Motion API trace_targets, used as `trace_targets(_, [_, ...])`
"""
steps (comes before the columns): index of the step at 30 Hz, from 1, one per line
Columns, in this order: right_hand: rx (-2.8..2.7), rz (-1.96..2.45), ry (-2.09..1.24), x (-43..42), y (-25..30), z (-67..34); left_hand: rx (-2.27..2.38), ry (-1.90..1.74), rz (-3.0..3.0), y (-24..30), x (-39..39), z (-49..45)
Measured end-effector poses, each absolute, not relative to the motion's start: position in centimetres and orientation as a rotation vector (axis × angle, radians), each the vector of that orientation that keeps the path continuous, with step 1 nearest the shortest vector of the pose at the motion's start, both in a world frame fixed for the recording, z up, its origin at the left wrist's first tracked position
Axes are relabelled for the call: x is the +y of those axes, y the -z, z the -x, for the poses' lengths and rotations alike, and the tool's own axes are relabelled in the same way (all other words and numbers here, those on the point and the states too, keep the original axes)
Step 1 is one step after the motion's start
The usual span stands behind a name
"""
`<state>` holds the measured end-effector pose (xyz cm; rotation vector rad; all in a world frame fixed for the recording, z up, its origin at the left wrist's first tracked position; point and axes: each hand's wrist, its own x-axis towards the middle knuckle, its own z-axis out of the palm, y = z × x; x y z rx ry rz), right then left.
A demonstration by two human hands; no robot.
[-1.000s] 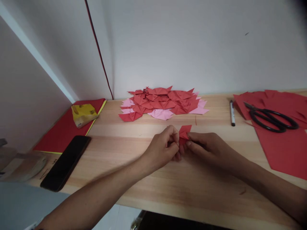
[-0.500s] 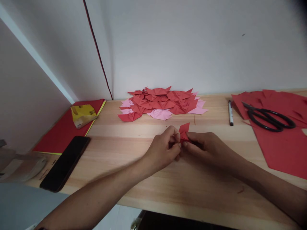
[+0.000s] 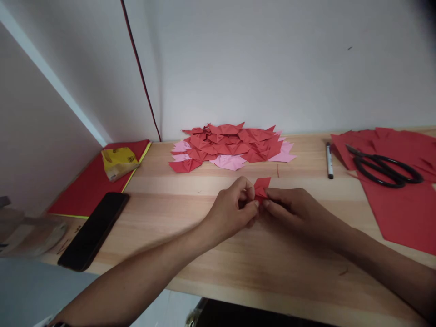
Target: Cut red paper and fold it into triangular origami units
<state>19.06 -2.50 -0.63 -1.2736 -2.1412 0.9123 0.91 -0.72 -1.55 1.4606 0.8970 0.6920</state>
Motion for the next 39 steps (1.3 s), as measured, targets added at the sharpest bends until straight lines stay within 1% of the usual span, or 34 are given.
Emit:
trace_targets(12, [-2.142,1.274,-0.914,-2.54,0.6,-18.86,0.889,-0.705,-1.468,1.69,-0.78,-0.93])
trace_targets(19, [-2.055,1.342,-1.024,-2.59,0.64,-18.81,0.892,-0.681,-1.504,1.47,-0.95,-0.83])
trace_targets(26, [-2.104,1.325,-0.962,-2.5,0.47,-18.77,0.875,-0.689,-1.49,1.49,-0.91,-0.82])
trace_targets(39, [-2.094,1.32,-1.001,-2.38,0.86,-19.16,0.863,-0.708,-1.46,1.28,-0.84,-0.91])
